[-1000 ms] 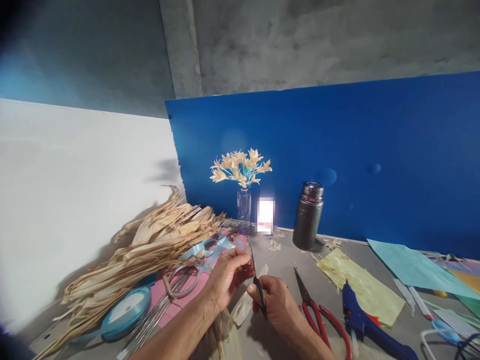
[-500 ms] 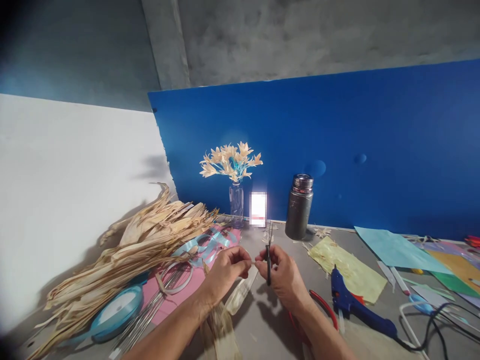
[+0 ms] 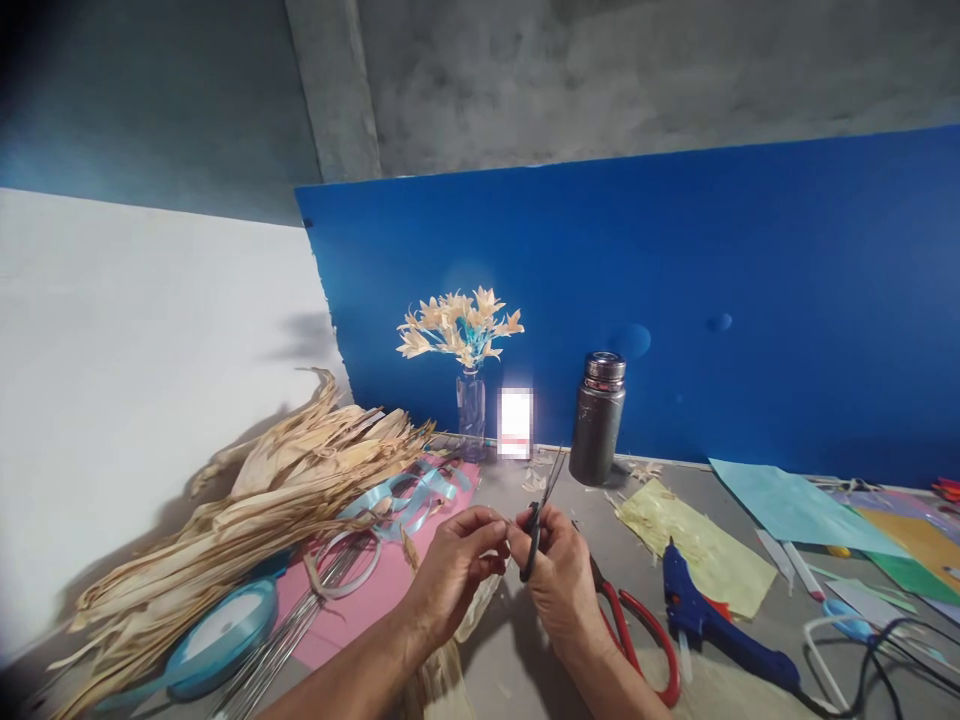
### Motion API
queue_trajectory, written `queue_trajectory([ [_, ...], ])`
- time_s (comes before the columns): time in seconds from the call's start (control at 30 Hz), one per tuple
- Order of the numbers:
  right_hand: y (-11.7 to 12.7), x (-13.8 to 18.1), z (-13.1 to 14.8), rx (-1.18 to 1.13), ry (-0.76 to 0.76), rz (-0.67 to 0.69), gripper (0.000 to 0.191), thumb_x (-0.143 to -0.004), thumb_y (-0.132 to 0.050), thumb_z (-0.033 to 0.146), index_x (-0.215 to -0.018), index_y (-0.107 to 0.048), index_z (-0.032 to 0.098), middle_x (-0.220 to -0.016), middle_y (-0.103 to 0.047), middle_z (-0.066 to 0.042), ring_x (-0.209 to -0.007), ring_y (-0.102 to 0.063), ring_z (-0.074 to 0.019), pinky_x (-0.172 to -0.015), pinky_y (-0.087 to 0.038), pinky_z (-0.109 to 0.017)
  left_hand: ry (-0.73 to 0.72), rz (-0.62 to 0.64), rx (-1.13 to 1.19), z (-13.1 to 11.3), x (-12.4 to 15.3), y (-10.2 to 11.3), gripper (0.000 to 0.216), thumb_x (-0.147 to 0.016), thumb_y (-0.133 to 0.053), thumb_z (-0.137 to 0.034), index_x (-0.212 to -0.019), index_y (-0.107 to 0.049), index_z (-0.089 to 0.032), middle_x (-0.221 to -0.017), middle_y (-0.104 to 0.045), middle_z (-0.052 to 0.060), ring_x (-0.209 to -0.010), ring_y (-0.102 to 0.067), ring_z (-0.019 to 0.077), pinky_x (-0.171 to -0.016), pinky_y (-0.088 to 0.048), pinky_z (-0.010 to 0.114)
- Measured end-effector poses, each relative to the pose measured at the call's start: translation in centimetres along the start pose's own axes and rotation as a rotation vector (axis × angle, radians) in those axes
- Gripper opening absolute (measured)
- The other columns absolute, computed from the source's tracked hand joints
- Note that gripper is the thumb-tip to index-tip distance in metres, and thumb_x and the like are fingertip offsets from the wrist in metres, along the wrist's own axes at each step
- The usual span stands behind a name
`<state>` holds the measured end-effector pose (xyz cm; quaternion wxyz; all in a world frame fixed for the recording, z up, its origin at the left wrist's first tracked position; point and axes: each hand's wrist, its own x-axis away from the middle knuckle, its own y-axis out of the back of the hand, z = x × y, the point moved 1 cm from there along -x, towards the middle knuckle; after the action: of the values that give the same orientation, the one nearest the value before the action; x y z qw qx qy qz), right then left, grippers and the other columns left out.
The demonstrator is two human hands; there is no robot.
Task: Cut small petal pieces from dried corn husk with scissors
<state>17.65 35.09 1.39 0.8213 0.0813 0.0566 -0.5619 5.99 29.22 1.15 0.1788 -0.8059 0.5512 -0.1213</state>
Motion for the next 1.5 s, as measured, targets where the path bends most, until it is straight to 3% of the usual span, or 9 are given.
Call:
queue_trajectory([
  [0.17,0.2,-0.8,-0.6,0.146,0.008,0.083,0.035,-0.068,-0.070,0.050,-0.077,-0.061,0.018,-0.061,-0.056,0.002,-0.058,-0.049,-0.0153,-0.053,-0.037,-0.026,-0.083,-0.068,-0.187,-0.8,0.1,0.0,0.014,-0.068,-0.069,-0.025,-0.065,-0.058,-0.017,-0.066,-0.060,0.001,-0.065,-0.058,0.0137,-0.058,-0.045,0.023],
  [0.33,0.6,-0.9,-0.2,0.137,0.066,0.074,0.029,-0.070,-0.068,0.041,-0.087,-0.060,0.019,-0.081,-0.066,-0.002,-0.069,-0.058,-0.0182,-0.062,-0.045,-0.028,-0.071,0.006,-0.351,-1.0,0.1,-0.2,0.021,-0.070,-0.069,-0.031,-0.065,-0.052,-0.019,-0.056,-0.062,0.002,-0.049,-0.058,0.0158,-0.049,-0.045,0.026],
  [0.5,0.6,-0.6,0.0,0.256,0.143,0.039,0.017,-0.071,-0.064,0.035,-0.077,-0.058,0.020,-0.066,-0.058,0.001,-0.060,-0.049,-0.0153,-0.056,-0.040,-0.027,-0.034,0.037,-0.430,-0.5,0.2,-0.2,0.020,-0.072,-0.066,-0.034,-0.065,-0.055,-0.019,-0.051,-0.058,0.001,-0.044,-0.055,0.0144,-0.047,-0.043,0.025],
  [0.7,1.5,-1.2,0.3,0.157,0.013,-0.002,0.031,-0.068,-0.066,0.047,-0.078,-0.063,0.017,-0.061,-0.053,0.002,-0.058,-0.045,-0.0144,-0.054,-0.035,-0.026,-0.024,0.040,-0.399,-1.0,0.3,-0.3,0.027,-0.072,-0.066,-0.040,-0.063,-0.054,-0.018,-0.054,-0.055,-0.001,-0.045,-0.051,0.0118,-0.048,-0.042,0.024],
  [0.9,0.0,-0.1,-0.9,0.111,-0.083,0.368,0.068,-0.082,-0.044,0.078,-0.074,-0.064,0.015,-0.060,-0.046,0.001,-0.056,-0.041,-0.0128,-0.052,-0.031,-0.024,-0.131,-0.139,-0.220,-1.9,-0.2,0.4,0.023,-0.072,-0.063,-0.037,-0.066,-0.054,-0.017,-0.064,-0.058,0.001,-0.058,-0.057,0.0134,-0.058,-0.047,0.025],
  [1.07,-1.6,1.2,-1.4,0.179,-0.030,0.498,0.074,-0.077,-0.042,0.086,-0.068,-0.060,0.015,-0.062,-0.048,-0.001,-0.059,-0.043,-0.0138,-0.054,-0.031,-0.025,-0.175,-0.213,-0.233,-2.0,-0.1,0.6,0.015,-0.071,-0.058,-0.031,-0.064,-0.051,-0.019,-0.057,-0.053,-0.001,-0.055,-0.053,0.0125,-0.052,-0.042,0.022],
  [1.5,-1.7,1.1,-1.9,0.281,0.022,0.483,0.077,-0.074,-0.041,0.089,-0.061,-0.058,0.015,-0.059,-0.050,-0.001,-0.057,-0.044,-0.0139,-0.054,-0.030,-0.026,-0.135,-0.206,-0.206,-1.9,-0.2,0.4,0.015,-0.071,-0.056,-0.031,-0.066,-0.048,-0.019,-0.056,-0.051,-0.004,-0.052,-0.050,0.0107,-0.052,-0.039,0.023],
])
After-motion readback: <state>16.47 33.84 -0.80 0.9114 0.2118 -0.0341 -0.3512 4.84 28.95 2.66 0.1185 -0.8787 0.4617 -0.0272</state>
